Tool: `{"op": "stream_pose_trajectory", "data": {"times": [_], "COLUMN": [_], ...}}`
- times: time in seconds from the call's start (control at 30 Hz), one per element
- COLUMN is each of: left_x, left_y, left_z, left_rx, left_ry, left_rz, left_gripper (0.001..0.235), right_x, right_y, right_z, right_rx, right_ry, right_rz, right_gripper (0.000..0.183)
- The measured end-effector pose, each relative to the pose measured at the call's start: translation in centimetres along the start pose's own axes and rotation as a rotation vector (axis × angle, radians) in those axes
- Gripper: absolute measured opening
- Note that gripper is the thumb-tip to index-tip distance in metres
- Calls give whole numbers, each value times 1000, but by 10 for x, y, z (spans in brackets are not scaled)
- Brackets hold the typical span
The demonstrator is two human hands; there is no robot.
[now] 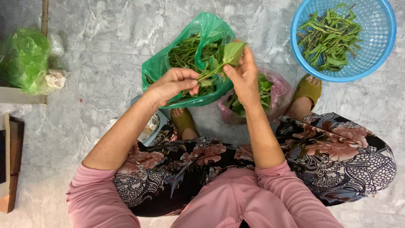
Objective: The person sits on the floor and sorts leafy green vegetables by hand, picking stems from a green plastic bag, removing leaves, and placing them into a pink plastic bag and a blue basket. The person continues this repetitive sorting process throughout the clip.
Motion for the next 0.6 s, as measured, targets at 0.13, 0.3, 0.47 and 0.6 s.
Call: {"op": "stream_pose_trajectory", "data": {"times": [0.13,0.3,0.47,0.6], "left_x": [-4,7,20,24], "left_y": [18,19,11,6], "left_z": [0,7,11,9], "left_rx": [-156,-183,-155,-120], "left_ry": [-49,-75,-37,-17], "left_rz": [-70,-48,-102,-165], "left_gripper": [19,19,22,20], "right_x": [40,85,91,94], "right_y": [5,-10,-41,-41], "right_z": [-2,-20,-28,-30], "right_rx": [-128,-185,-85,-100], "right_ry": [172,486,619,668], "right_rz": [-403,-859,-975,-1013], "right_gripper": [71,29,24,25]}}
Point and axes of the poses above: each hand's wrist, its own z-axis towards the middle knuckle, its own y-axis out of the back of the hand, x = y × z, the point moved 9 cm from there along z, towards the middle knuckle, and after that the axes turned 8 degrees about -z, right-handed, at the moved point
